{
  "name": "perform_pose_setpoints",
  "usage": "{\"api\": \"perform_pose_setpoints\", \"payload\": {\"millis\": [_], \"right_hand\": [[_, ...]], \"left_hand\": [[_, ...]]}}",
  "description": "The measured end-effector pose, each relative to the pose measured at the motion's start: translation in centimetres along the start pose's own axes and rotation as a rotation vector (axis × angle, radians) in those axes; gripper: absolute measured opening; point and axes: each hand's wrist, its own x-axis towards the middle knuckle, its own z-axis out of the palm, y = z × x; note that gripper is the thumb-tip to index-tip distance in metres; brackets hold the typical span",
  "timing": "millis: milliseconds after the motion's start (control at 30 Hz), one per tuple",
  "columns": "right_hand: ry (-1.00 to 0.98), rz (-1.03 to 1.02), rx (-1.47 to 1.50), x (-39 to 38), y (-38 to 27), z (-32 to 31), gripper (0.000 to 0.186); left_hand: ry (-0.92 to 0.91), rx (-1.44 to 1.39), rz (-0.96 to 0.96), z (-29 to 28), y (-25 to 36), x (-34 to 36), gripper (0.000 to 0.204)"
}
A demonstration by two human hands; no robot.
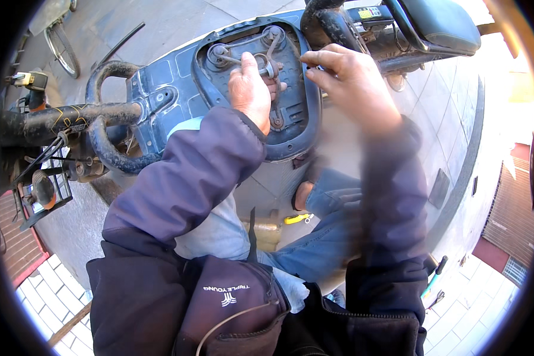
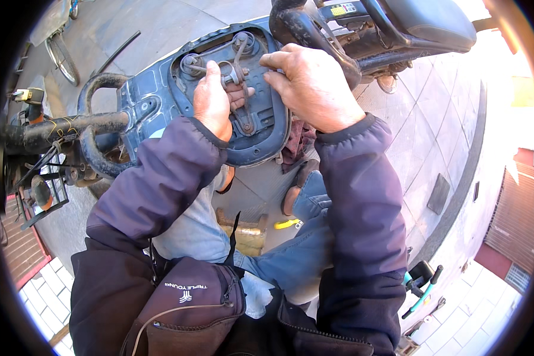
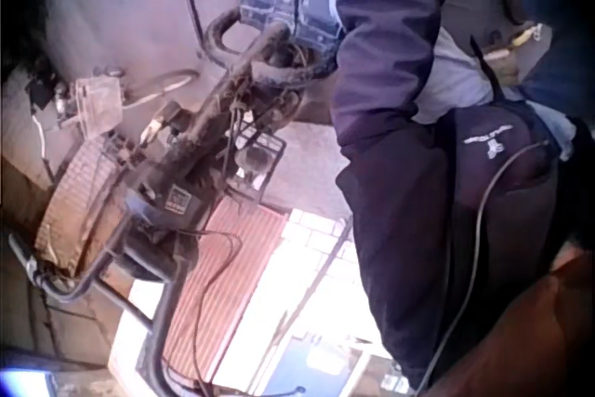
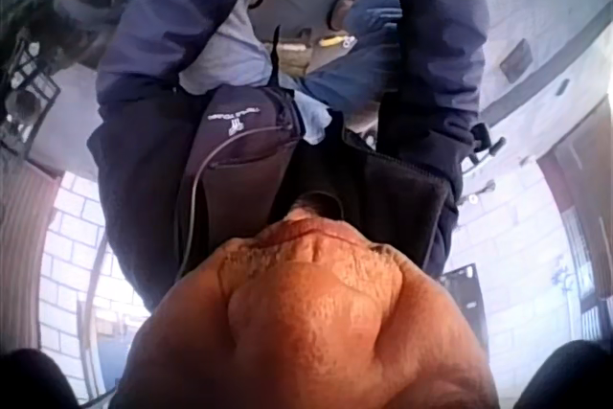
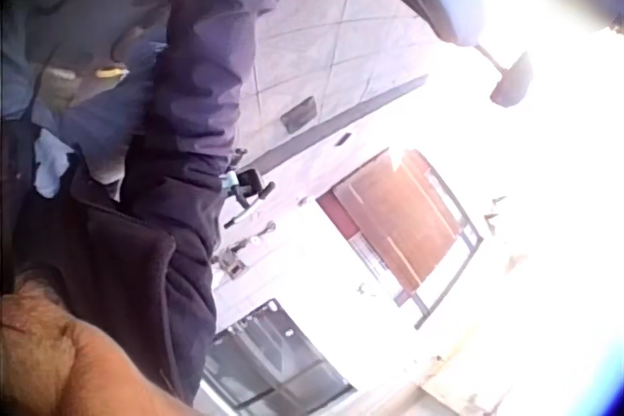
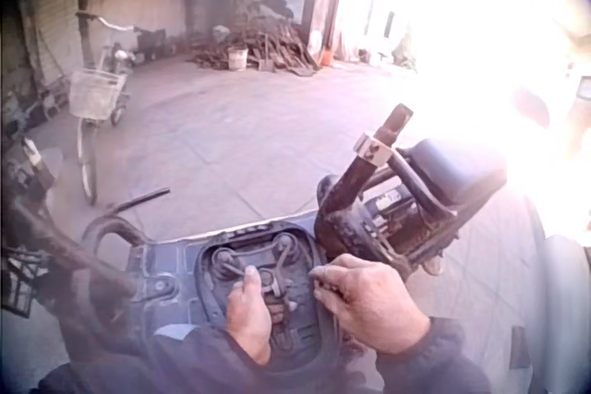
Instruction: The person uses a multi-bit wrench to loosen and remove a bolt from the motorcycle seat mounting area. They then lift the seat off the frame and place it on the ground. Finally, they use the wrench to adjust a bolt on the exposed seat mounting bracket.
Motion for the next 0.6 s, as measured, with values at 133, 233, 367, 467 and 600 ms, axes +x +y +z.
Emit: {"api": "perform_pose_setpoints", "payload": {"millis": [133, 233, 367, 467, 600], "right_hand": [[0.040, -0.063, -0.173, 0.2, 1.1, 1.5, 0.023], [0.004, -0.124, -0.265, 0.9, 1.3, 2.9, 0.024], [-0.098, -0.190, -0.336, 1.8, 0.8, 3.5, 0.024], [-0.099, -0.188, -0.329, 2.2, 0.7, 3.7, 0.023], [-0.146, -0.196, -0.334, 3.0, 1.0, 4.1, 0.021]], "left_hand": [[0.006, 0.033, 0.015, -0.2, 0.5, -0.1, 0.052], [0.018, 0.086, 0.041, -0.2, 0.5, 0.2, 0.050], [0.062, 0.122, 0.044, 0.0, 0.2, 0.3, 0.047], [0.088, 0.232, 0.078, -0.1, -0.4, 0.8, 0.047], [0.088, 0.162, 0.063, 0.1, 0.3, 0.2, 0.047]]}}
